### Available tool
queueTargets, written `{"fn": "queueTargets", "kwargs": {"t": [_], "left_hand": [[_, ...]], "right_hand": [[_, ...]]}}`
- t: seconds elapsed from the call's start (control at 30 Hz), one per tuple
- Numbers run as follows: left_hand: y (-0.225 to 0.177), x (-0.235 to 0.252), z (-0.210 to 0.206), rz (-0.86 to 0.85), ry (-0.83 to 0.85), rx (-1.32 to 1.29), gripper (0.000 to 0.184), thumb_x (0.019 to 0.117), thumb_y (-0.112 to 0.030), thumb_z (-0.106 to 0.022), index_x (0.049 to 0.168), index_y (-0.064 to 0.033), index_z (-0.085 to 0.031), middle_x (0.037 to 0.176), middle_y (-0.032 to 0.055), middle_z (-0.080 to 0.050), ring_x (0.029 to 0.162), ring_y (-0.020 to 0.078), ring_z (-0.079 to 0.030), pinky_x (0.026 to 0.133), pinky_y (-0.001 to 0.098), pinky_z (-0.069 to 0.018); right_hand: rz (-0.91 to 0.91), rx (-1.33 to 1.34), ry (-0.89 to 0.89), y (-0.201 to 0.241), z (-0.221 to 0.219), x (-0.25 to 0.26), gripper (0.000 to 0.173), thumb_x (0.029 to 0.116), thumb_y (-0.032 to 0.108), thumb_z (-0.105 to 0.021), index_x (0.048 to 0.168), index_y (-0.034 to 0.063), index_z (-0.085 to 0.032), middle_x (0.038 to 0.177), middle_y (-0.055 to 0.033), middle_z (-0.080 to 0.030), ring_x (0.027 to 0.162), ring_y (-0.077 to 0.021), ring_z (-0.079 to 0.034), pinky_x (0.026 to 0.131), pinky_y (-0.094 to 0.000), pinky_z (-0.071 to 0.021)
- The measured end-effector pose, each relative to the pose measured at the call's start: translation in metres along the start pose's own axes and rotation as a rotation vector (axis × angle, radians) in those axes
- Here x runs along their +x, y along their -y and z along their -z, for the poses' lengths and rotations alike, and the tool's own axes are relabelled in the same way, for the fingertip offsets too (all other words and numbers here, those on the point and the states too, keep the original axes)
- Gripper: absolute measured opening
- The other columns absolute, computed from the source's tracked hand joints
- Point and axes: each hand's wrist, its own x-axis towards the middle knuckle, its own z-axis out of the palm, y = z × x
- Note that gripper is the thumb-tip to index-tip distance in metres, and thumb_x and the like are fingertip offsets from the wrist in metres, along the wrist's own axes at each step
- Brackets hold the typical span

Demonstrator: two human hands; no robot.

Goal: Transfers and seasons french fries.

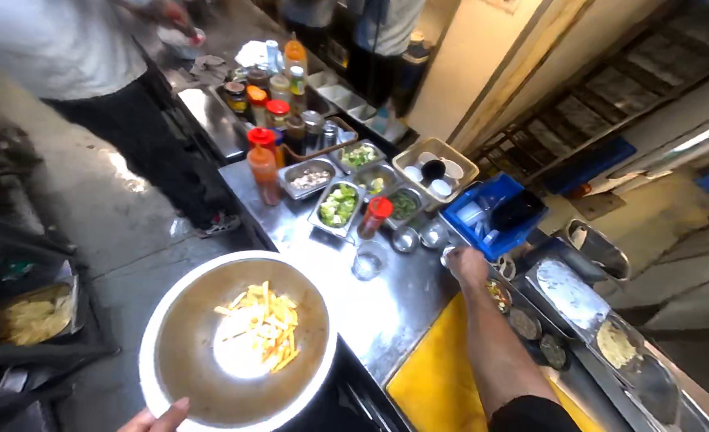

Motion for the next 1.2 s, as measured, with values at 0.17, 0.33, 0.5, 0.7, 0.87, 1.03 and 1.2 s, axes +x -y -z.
{"fn": "queueTargets", "kwargs": {"t": [0.17,0.33,0.5,0.7,0.87,1.03,1.2], "left_hand": [[0.019,-0.028,-0.044,0.019,-0.123,-0.118,0.017,0.0946,0.004,-0.051,0.088,-0.0026,-0.066,0.077,0.0055,-0.074,0.067,0.0139,-0.073,0.065,0.0308,-0.064],[0.039,-0.045,-0.069,-0.037,-0.024,-0.197,0.016,0.0939,0.002,-0.055,0.086,-0.0017,-0.069,0.081,0.0086,-0.074,0.072,0.0148,-0.073,0.069,0.0314,-0.0634],[0.046,-0.061,-0.079,-0.07,-0.03,-0.207,0.014,0.0934,0.002,-0.056,0.088,-0.0005,-0.069,0.082,0.0095,-0.074,0.072,0.0151,-0.072,0.069,0.0311,-0.0627],[0.044,-0.08,-0.09,-0.081,0.011,-0.191,0.012,0.0918,0.0,-0.059,0.084,-0.0014,-0.068,0.089,0.0091,-0.072,0.074,0.0149,-0.071,0.067,0.0305,-0.0625],[0.043,-0.083,-0.095,-0.007,-0.021,-0.203,0.011,0.0937,0.001,-0.057,0.089,0.0012,-0.066,0.084,0.0113,-0.073,0.071,0.0173,-0.072,0.064,0.033,-0.0623],[0.041,-0.083,-0.092,0.025,0.029,-0.212,0.012,0.0947,0.001,-0.056,0.088,0.0011,-0.066,0.081,0.0112,-0.072,0.07,0.0176,-0.071,0.065,0.0338,-0.0622],[0.036,-0.074,-0.086,0.026,-0.018,-0.241,0.014,0.096,0.002,-0.054,0.087,0.0017,-0.065,0.08,0.0125,-0.073,0.069,0.0189,-0.072,0.063,0.0347,-0.0628]], "right_hand": [[0.607,0.359,-0.049,0.066,0.063,-0.085,0.022,0.1013,0.019,-0.063,0.103,-0.001,-0.072,0.096,-0.0204,-0.067,0.084,-0.0345,-0.067,0.077,-0.0574,-0.0539],[0.996,0.453,0.006,0.116,0.091,-0.153,0.011,0.09,0.021,-0.075,0.093,0.0111,-0.075,0.093,-0.0049,-0.062,0.073,-0.0157,-0.057,0.063,-0.0366,-0.0504],[1.112,0.37,0.14,0.124,0.088,-0.177,0.013,0.0934,0.019,-0.07,0.102,0.0151,-0.079,0.098,-0.0043,-0.067,0.076,-0.018,-0.065,0.064,-0.041,-0.0573],[0.835,-0.129,0.815,0.171,0.02,-0.238,0.1,0.082,0.046,-0.084,0.162,0.0291,-0.027,0.141,-0.0313,-0.049,0.106,-0.0463,-0.066,0.087,-0.0619,-0.0561],[1.108,-0.291,0.891,0.167,0.008,-0.273,0.043,0.0875,0.008,-0.072,0.129,0.0199,-0.069,0.165,-0.0167,-0.03,0.129,-0.0521,-0.05,0.091,-0.0676,-0.0531],[1.004,-0.144,0.802,0.188,0.006,-0.252,0.065,0.0949,0.026,-0.069,0.154,0.0241,-0.043,0.155,-0.032,-0.03,0.11,-0.0466,-0.063,0.086,-0.0576,-0.0581],[1.122,-0.359,0.869,0.167,0.027,-0.26,0.036,0.0965,0.017,-0.065,0.132,0.0224,-0.069,0.169,-0.0106,-0.023,0.148,-0.0547,-0.022,0.101,-0.0807,-0.0331]]}}
